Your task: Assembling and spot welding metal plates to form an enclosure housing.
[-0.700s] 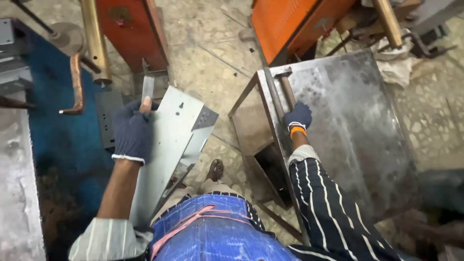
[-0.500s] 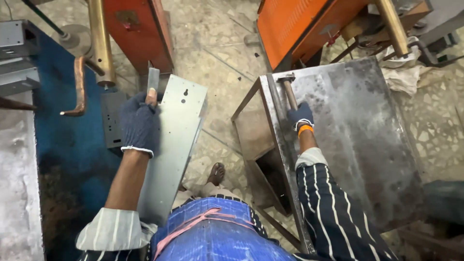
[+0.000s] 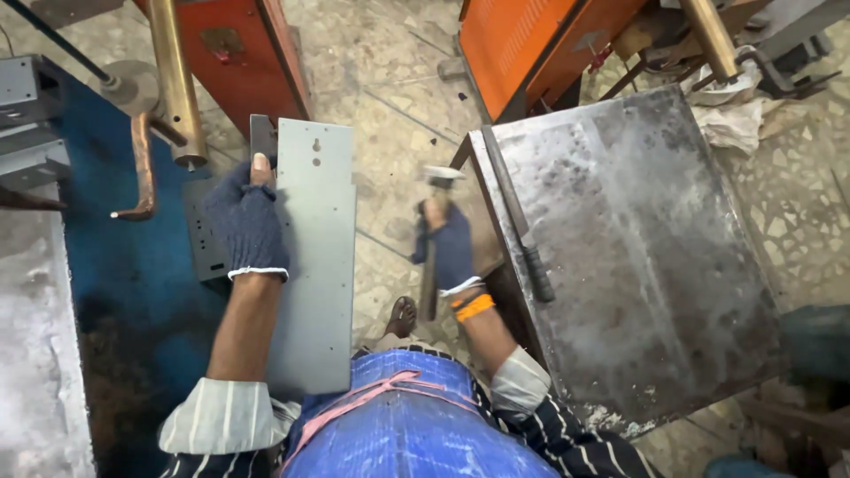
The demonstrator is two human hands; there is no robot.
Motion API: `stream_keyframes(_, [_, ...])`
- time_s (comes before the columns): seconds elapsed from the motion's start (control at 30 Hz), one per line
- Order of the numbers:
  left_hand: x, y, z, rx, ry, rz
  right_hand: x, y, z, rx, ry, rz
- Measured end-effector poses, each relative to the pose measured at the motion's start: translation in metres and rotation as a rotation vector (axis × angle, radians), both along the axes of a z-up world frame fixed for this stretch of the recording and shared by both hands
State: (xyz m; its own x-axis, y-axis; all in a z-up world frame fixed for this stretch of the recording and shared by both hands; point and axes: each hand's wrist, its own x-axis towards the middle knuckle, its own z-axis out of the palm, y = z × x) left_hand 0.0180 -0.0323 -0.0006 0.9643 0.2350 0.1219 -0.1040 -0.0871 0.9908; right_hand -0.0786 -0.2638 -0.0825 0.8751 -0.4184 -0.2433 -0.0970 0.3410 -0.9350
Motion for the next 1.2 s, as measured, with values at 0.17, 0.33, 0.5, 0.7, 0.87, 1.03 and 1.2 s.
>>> stream_keyframes(0.17, [-0.006, 0.016, -0.002, 0.123, -0.002, 0.025, 0.003, 0.058, 0.031, -0.053, -0.152, 0.137])
stream_keyframes(0.33, [-0.008, 0.027, -0.007, 0.058, -0.008, 0.004, 0.009, 0.092, 0.023, 0.073, -0.293, -0.124])
stream_keyframes(0.5, [-0.011, 0.031, -0.005, 0.046, 0.072, -0.001, 0.009, 0.108, 0.015, -0.484, -0.5, 0.022])
stream_keyframes(0.7, [-0.008, 0.03, -0.002, 0.095, 0.019, -0.003, 0.008, 0.111, 0.017, 0.176, -0.236, -0.255])
stream_keyframes(0.87, [-0.003, 0.035, -0.016, 0.099, 0.117, -0.001, 0.003, 0.118, 0.012, -0.292, -0.076, 0.014])
stream_keyframes(1.03, [-0.004, 0.034, -0.006, 0.224, -0.033, -0.04, 0.012, 0.119, -0.023, 0.144, -0.263, -0.061])
stream_keyframes(1.2, [0.002, 0.044, -0.014, 0.173, 0.053, -0.003, 0.011, 0.123, 0.009, -0.218, -0.24, 0.011])
